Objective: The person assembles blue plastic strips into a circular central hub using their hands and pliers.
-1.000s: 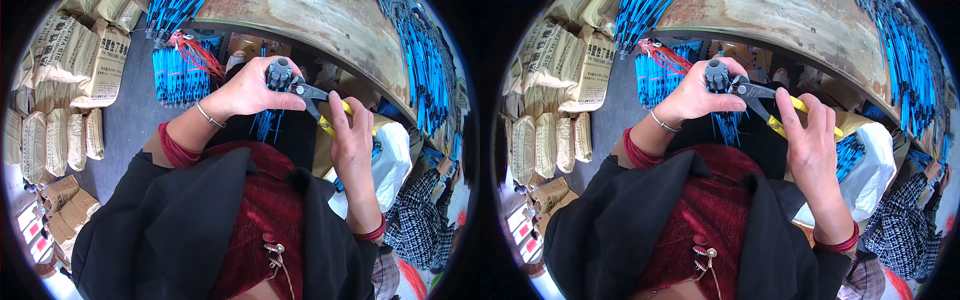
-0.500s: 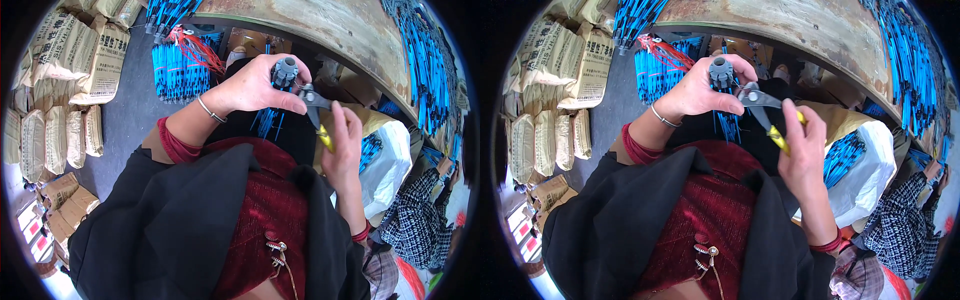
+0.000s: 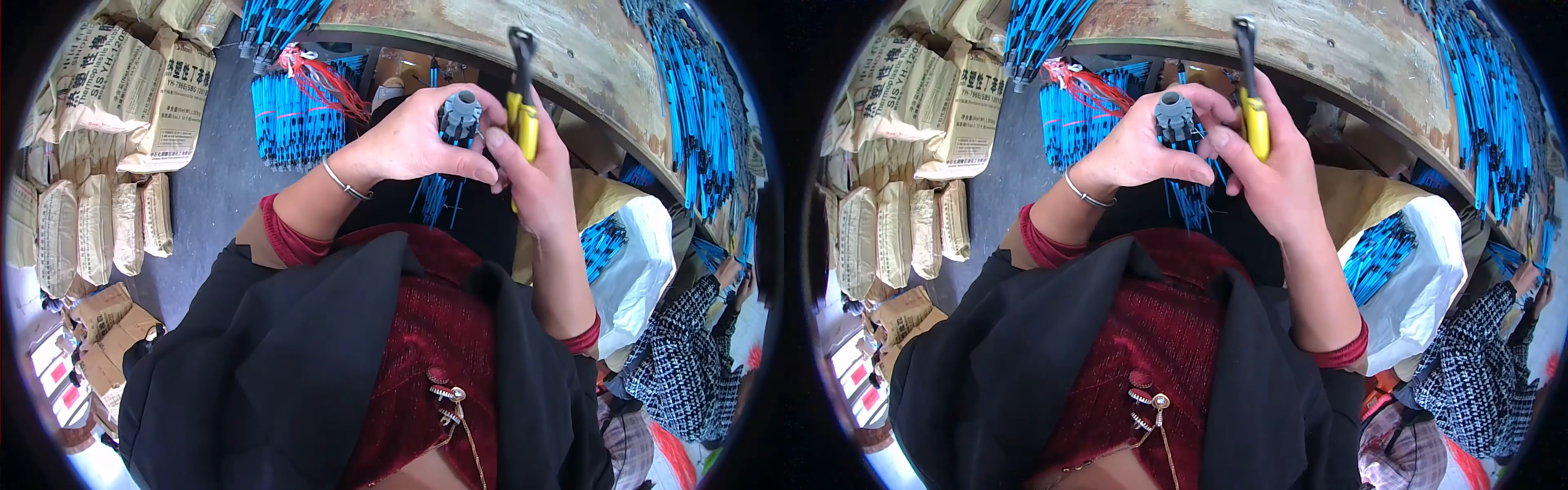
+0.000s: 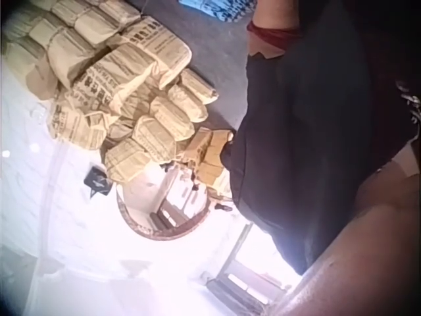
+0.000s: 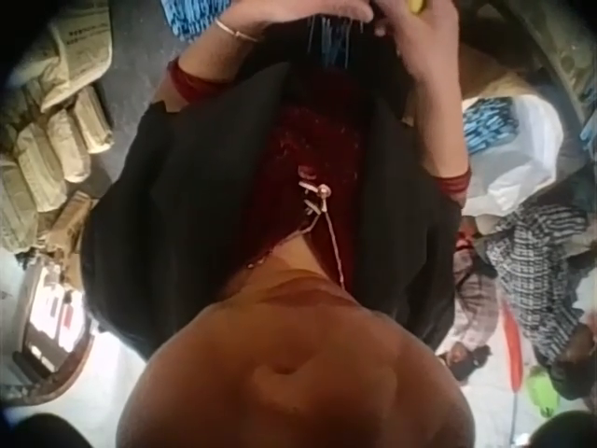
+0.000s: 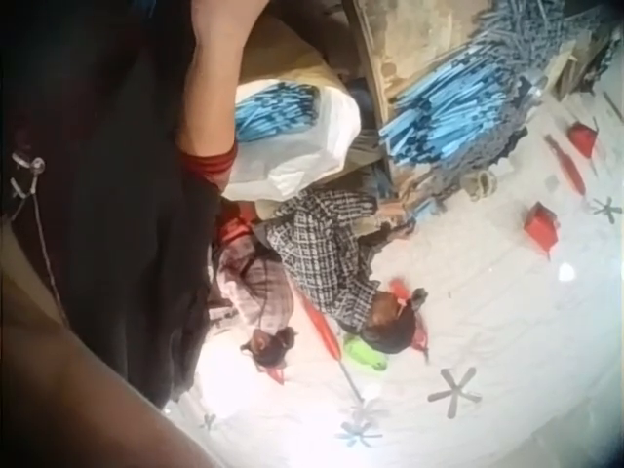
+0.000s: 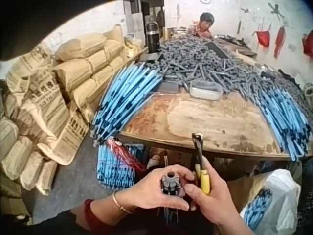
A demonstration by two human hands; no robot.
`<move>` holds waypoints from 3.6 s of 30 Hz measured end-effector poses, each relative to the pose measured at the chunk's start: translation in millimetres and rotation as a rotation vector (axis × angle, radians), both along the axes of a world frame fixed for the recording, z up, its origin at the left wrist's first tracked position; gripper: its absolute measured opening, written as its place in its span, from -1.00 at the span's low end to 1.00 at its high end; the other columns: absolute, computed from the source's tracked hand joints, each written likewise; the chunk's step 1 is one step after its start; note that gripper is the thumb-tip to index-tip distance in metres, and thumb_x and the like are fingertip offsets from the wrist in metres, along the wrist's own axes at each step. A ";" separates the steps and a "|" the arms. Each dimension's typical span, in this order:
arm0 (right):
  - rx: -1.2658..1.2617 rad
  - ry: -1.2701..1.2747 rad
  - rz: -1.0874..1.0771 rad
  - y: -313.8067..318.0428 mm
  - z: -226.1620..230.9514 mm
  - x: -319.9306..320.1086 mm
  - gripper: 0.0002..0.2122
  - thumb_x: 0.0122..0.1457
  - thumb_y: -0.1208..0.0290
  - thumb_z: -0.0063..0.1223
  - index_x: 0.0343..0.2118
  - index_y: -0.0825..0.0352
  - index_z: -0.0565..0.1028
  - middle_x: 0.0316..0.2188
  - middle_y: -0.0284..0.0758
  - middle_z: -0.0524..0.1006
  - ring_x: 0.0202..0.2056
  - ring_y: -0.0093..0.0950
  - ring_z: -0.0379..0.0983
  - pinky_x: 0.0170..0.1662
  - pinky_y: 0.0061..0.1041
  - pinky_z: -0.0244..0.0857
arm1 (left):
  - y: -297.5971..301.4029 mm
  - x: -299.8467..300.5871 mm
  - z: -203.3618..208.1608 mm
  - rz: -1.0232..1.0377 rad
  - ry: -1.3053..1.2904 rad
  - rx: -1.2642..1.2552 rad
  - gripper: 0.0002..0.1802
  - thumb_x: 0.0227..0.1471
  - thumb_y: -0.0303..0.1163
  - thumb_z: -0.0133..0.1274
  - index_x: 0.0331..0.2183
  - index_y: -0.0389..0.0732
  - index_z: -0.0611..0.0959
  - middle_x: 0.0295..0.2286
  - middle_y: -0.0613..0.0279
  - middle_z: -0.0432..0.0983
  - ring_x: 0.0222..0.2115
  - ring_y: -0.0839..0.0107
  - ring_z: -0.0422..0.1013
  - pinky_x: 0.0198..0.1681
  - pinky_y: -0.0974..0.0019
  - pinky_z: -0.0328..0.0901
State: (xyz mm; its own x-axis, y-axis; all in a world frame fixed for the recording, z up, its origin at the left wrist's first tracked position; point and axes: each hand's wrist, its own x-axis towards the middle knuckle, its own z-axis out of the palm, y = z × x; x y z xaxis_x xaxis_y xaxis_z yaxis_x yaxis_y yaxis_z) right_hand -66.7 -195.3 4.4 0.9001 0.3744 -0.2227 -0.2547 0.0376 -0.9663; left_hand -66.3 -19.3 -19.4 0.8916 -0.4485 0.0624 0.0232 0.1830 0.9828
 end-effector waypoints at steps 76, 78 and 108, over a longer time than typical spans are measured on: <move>-0.842 -0.443 0.590 -99.9 43.7 -27.1 -0.33 -0.15 0.75 -0.11 0.14 0.35 0.11 -0.17 -0.08 0.34 -0.13 -0.15 0.30 -0.09 -0.36 0.19 | -20.8 -0.9 8.9 -0.103 -0.098 0.202 -0.69 -0.30 -0.49 0.31 -0.42 -0.24 0.55 -0.51 0.36 0.46 -0.49 0.61 0.37 -0.39 0.51 0.28; -0.811 -0.391 0.599 -97.0 33.9 -30.4 -0.36 -0.14 0.74 -0.10 0.12 0.36 0.14 -0.16 -0.08 0.33 -0.12 -0.13 0.29 -0.06 -0.36 0.17 | -18.8 -1.1 7.8 -0.104 -0.088 0.202 -0.70 -0.30 -0.49 0.31 -0.43 -0.24 0.54 -0.52 0.36 0.46 -0.49 0.62 0.36 -0.40 0.52 0.28; -0.688 0.173 0.566 -73.9 87.7 -23.9 -0.61 0.09 0.60 -0.15 0.03 0.40 0.23 -0.59 -0.33 0.41 -0.60 -0.63 0.39 -0.49 -0.62 0.28 | -13.6 -2.0 9.7 -0.086 -0.162 0.249 -0.70 -0.30 -0.48 0.29 -0.42 -0.26 0.55 -0.49 0.33 0.45 -0.46 0.57 0.35 -0.36 0.48 0.26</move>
